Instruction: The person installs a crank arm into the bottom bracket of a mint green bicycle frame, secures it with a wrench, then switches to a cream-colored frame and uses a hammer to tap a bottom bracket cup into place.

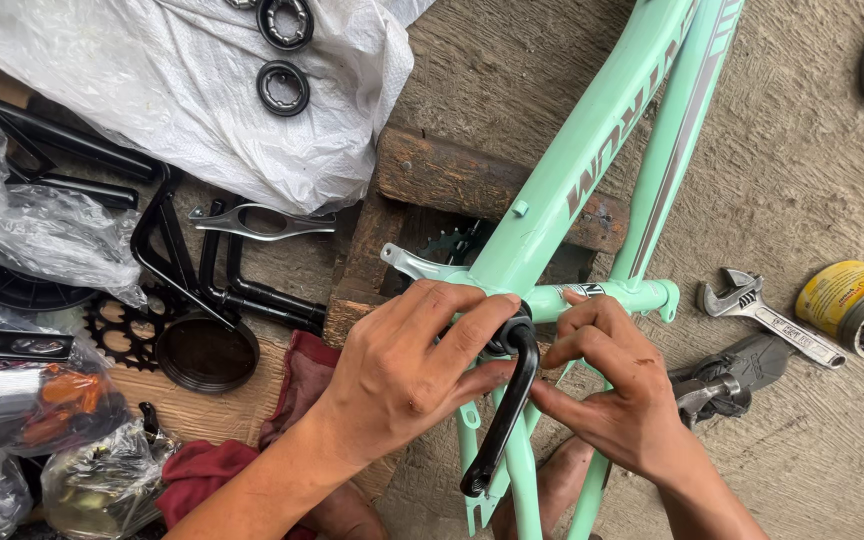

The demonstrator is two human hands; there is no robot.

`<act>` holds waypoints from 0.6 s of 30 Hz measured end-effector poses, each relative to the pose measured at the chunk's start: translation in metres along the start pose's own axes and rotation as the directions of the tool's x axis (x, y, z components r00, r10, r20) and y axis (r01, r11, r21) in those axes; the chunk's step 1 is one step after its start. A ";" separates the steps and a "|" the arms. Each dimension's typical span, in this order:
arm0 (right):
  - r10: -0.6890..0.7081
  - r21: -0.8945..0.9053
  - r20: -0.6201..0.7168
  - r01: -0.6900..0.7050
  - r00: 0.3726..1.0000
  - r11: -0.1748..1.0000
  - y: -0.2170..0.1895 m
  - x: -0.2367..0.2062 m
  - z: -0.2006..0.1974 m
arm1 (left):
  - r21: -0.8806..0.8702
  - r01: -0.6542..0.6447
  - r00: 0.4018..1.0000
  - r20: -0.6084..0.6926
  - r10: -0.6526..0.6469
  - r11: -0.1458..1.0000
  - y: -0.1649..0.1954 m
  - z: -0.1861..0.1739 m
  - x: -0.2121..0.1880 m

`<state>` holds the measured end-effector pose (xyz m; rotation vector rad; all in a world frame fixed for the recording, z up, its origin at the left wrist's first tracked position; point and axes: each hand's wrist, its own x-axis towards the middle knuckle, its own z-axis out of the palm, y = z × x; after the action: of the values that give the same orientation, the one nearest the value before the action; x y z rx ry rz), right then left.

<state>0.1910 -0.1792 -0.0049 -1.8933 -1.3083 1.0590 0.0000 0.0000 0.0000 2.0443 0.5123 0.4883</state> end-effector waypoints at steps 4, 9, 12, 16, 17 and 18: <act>0.083 0.046 -0.004 -0.082 0.997 0.996 -0.021 0.013 -0.003 | 0.014 -0.013 1.000 -0.013 0.013 1.000 0.000 0.001 0.000; -0.027 -0.031 -0.034 0.026 0.999 0.999 -0.025 0.021 -0.006 | 0.013 -0.008 1.000 -0.015 0.008 1.000 0.001 0.001 0.000; -0.026 -0.009 -0.051 0.026 0.998 1.000 -0.024 0.021 -0.002 | 0.008 -0.003 1.000 -0.015 0.003 1.000 0.000 0.002 0.000; -0.016 -0.017 0.021 0.016 1.000 1.000 -0.025 0.015 -0.003 | 0.003 0.006 1.000 -0.012 -0.006 1.000 0.000 0.002 -0.001; -0.033 -0.028 -0.007 0.033 0.999 0.999 -0.022 0.017 -0.003 | 0.010 0.001 1.000 -0.011 -0.001 1.000 0.000 0.001 0.000; -0.049 -0.038 -0.033 0.048 0.998 0.998 -0.022 0.019 -0.003 | 0.017 -0.002 1.000 -0.010 0.003 1.000 0.000 0.000 0.000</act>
<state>0.1872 -0.1546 0.0093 -1.8892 -1.3564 0.9804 0.0002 -0.0005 0.0002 2.0600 0.5213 0.4971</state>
